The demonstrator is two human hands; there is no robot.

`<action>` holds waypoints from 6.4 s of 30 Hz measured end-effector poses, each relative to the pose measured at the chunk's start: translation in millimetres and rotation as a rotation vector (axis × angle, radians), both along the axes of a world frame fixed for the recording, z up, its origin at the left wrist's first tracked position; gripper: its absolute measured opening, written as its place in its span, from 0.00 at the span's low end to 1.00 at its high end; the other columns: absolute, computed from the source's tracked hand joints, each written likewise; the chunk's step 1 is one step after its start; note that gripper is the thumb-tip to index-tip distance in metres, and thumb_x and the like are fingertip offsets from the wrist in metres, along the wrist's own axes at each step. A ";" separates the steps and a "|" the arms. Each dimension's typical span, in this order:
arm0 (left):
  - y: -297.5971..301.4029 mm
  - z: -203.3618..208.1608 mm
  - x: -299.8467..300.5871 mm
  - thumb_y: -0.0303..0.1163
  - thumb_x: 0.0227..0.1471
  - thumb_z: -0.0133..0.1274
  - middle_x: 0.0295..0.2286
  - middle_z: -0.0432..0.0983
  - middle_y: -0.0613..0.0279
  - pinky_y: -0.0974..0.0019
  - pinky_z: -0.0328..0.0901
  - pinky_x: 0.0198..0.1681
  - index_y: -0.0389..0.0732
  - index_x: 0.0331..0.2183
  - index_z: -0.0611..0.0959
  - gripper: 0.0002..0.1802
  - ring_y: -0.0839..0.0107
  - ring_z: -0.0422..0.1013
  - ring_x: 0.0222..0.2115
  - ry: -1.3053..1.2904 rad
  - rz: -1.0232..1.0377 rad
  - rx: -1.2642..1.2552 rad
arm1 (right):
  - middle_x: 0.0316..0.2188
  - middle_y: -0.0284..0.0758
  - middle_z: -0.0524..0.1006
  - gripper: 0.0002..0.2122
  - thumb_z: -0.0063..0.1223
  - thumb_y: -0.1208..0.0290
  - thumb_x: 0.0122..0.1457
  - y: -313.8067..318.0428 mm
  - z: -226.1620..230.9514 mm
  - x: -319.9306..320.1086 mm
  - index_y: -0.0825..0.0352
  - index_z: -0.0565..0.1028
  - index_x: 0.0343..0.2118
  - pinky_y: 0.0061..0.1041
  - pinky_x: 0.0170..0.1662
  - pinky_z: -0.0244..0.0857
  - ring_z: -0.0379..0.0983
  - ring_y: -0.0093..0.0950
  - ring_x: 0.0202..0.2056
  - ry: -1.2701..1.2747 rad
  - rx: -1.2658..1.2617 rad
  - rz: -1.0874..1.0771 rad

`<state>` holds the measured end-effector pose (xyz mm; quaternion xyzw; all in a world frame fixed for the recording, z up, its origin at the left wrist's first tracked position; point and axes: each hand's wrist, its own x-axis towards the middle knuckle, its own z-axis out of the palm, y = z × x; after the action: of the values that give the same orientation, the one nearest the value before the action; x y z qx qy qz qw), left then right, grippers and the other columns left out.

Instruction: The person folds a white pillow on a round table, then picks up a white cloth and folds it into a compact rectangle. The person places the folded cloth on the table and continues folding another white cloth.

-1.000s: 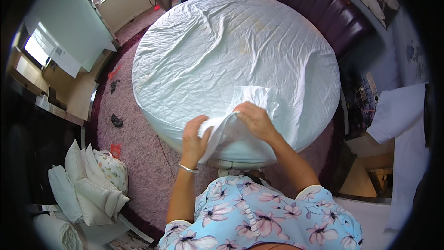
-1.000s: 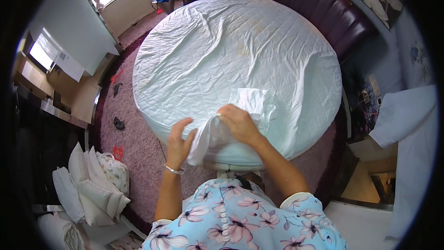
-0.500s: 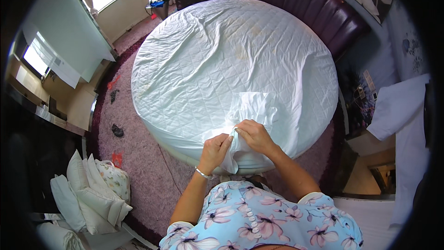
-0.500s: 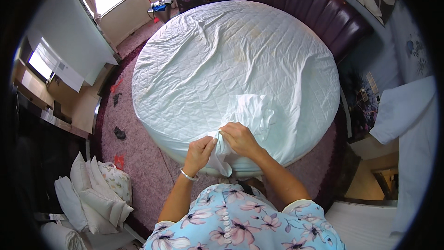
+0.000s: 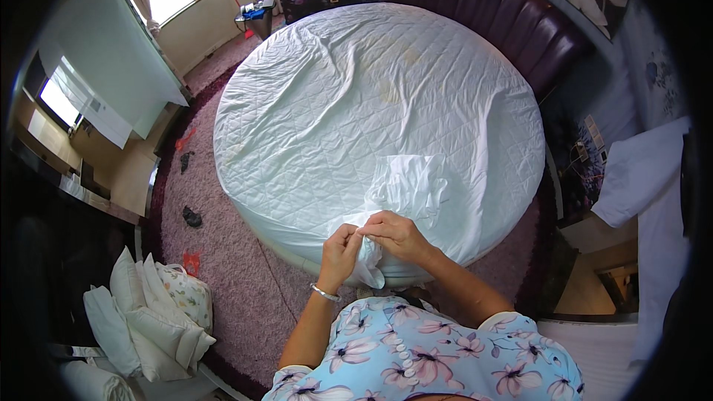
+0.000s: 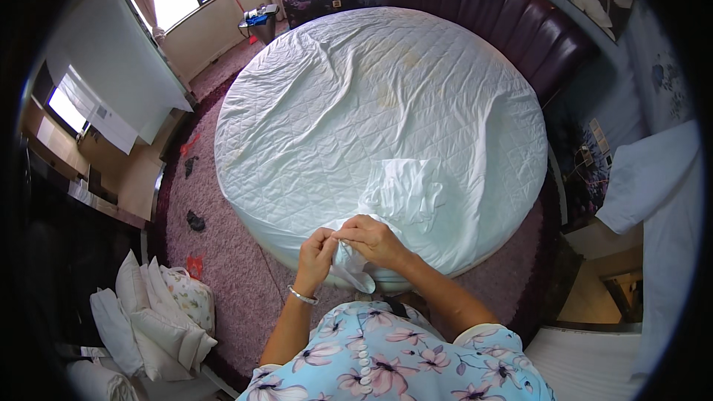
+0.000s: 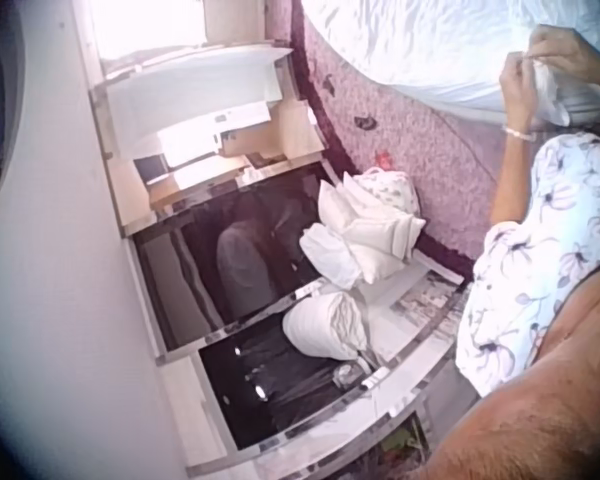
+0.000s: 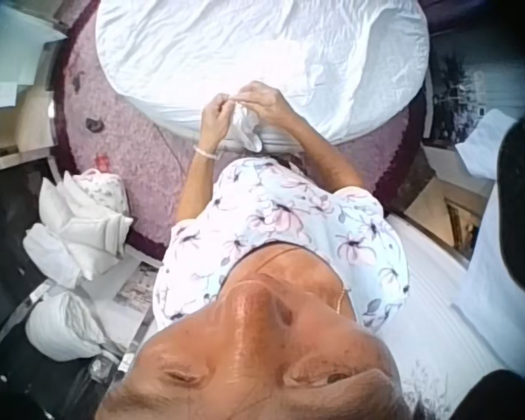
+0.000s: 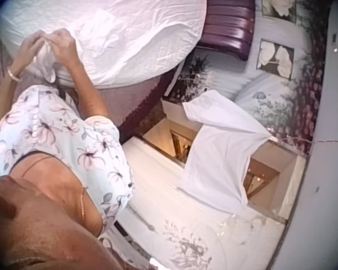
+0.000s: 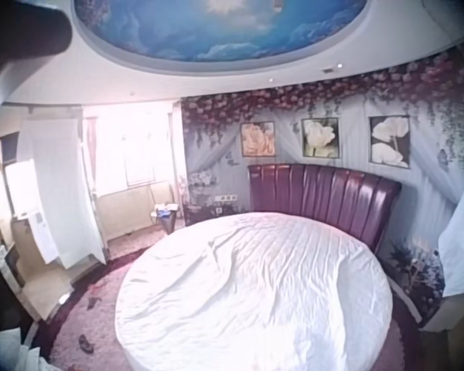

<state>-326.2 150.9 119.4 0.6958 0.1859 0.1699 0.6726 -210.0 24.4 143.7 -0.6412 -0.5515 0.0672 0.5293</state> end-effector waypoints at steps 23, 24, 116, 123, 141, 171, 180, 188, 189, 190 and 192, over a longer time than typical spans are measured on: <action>91.6 -29.1 -33.6 0.25 0.55 0.38 0.28 0.71 0.58 0.74 0.70 0.24 0.33 0.42 0.70 0.13 0.75 0.70 0.24 -0.266 0.817 -0.493 | 0.21 0.39 0.72 0.08 0.43 0.69 0.58 -55.5 -57.5 109.6 0.70 0.69 0.31 0.28 0.31 0.63 0.69 0.33 0.24 0.174 -0.031 -0.986; 88.5 -36.1 -32.7 0.24 0.54 0.41 0.27 0.72 0.58 0.73 0.71 0.26 0.32 0.41 0.71 0.12 0.74 0.70 0.24 -0.212 0.785 -0.456 | 0.21 0.39 0.72 0.08 0.43 0.69 0.58 -54.0 -54.0 101.5 0.70 0.69 0.31 0.28 0.31 0.63 0.70 0.33 0.24 0.206 -0.079 -0.920; 6.4 -14.5 7.6 0.32 0.47 0.53 0.20 0.74 0.59 0.71 0.62 0.27 0.36 0.29 0.79 0.09 0.75 0.68 0.21 0.109 -0.319 0.148 | 0.22 0.44 0.75 0.09 0.48 0.70 0.49 -34.5 13.2 23.1 0.69 0.75 0.30 0.29 0.30 0.65 0.73 0.38 0.25 0.147 -0.491 -0.113; 33.3 -22.7 -6.4 0.34 0.44 0.56 0.18 0.72 0.63 0.72 0.60 0.24 0.36 0.26 0.78 0.10 0.79 0.64 0.20 0.241 -0.232 0.378 | 0.21 0.41 0.75 0.08 0.46 0.73 0.51 -55.2 15.6 57.6 0.72 0.74 0.29 0.24 0.30 0.64 0.71 0.23 0.25 0.304 -0.299 -0.435; 6.9 -11.2 7.3 0.32 0.45 0.54 0.27 0.76 0.49 0.64 0.65 0.30 0.40 0.36 0.79 0.13 0.60 0.73 0.27 0.143 -0.302 0.464 | 0.20 0.44 0.73 0.15 0.51 0.72 0.47 -12.3 -36.2 6.5 0.64 0.73 0.41 0.29 0.28 0.64 0.71 0.35 0.22 0.093 -0.507 -0.023; 58.1 -60.7 -43.9 0.33 0.43 0.57 0.18 0.70 0.66 0.73 0.60 0.25 0.36 0.26 0.76 0.11 0.80 0.63 0.22 0.243 0.045 0.172 | 0.21 0.26 0.73 0.06 0.52 0.73 0.53 -27.0 -27.8 83.6 0.72 0.73 0.29 0.15 0.27 0.59 0.65 0.13 0.23 0.572 -0.072 -0.645; 49.9 -63.6 -37.7 0.35 0.47 0.54 0.20 0.71 0.67 0.73 0.60 0.26 0.36 0.27 0.78 0.11 0.80 0.63 0.22 0.272 0.194 0.078 | 0.23 0.26 0.73 0.09 0.54 0.74 0.53 -30.0 -91.5 64.0 0.71 0.73 0.36 0.12 0.28 0.58 0.64 0.11 0.25 0.697 -0.143 -0.557; 7.5 -43.7 -10.9 0.33 0.54 0.47 0.25 0.72 0.71 0.78 0.60 0.27 0.34 0.33 0.76 0.11 0.84 0.65 0.24 0.066 0.087 -0.469 | 0.21 0.23 0.70 0.10 0.53 0.74 0.54 6.2 -58.9 -9.7 0.69 0.72 0.39 0.10 0.25 0.56 0.62 0.10 0.22 0.933 -0.026 -0.413; 1.5 -47.1 -8.6 0.33 0.54 0.47 0.26 0.72 0.70 0.79 0.61 0.27 0.34 0.33 0.77 0.11 0.84 0.65 0.24 0.048 0.084 -0.502 | 0.20 0.23 0.70 0.10 0.53 0.74 0.54 14.4 -48.2 -20.9 0.69 0.72 0.38 0.10 0.25 0.57 0.62 0.10 0.21 0.967 -0.078 -0.372; -4.1 -52.5 -5.5 0.33 0.55 0.46 0.26 0.72 0.70 0.79 0.61 0.28 0.35 0.33 0.77 0.11 0.85 0.65 0.25 0.027 0.079 -0.538 | 0.20 0.23 0.70 0.10 0.53 0.74 0.54 19.0 -42.4 -27.4 0.69 0.72 0.39 0.10 0.25 0.57 0.62 0.10 0.21 0.980 -0.084 -0.353; -12.7 -68.6 -1.0 0.36 0.56 0.46 0.25 0.71 0.72 0.80 0.59 0.26 0.38 0.31 0.77 0.11 0.86 0.63 0.23 -0.012 0.118 -0.545 | 0.20 0.23 0.70 0.10 0.53 0.74 0.54 21.8 -36.3 -35.8 0.69 0.72 0.39 0.11 0.26 0.58 0.62 0.10 0.21 1.007 -0.096 -0.312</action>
<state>-327.2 138.2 50.8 0.4762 0.2611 0.1565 0.8249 -245.7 46.3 107.4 -0.6276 -0.1233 0.3126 0.7023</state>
